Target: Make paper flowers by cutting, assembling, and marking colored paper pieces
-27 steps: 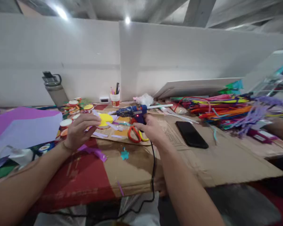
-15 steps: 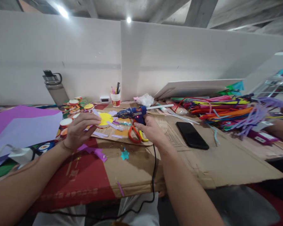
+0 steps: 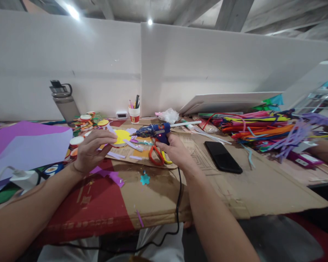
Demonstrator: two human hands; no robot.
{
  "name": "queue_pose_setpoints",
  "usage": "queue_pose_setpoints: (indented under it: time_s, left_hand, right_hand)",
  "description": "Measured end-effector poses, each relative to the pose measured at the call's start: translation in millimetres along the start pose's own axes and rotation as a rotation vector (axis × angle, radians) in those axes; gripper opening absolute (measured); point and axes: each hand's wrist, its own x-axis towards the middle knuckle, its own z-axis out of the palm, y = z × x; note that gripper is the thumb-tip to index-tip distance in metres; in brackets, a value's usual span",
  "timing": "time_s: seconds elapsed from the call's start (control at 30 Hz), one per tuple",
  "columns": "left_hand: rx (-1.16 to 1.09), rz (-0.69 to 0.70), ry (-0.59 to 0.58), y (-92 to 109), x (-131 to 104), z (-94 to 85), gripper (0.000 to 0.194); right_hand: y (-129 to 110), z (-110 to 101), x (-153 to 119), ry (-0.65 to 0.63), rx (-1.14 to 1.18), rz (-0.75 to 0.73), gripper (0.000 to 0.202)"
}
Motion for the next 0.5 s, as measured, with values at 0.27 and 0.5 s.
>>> queue_pose_setpoints:
  time_s: [0.27, 0.5]
  left_hand:
    - [0.002, -0.013, 0.000, -0.3, -1.2, -0.4, 0.019]
    - [-0.001, -0.011, 0.011, 0.5, -0.4, -0.4, 0.022]
  right_hand:
    - [-0.9, 0.0, -0.8, -0.002, -0.020, 0.000, 0.037]
    - [-3.6, 0.9, -1.3, -0.001, -0.030, 0.018, 0.037]
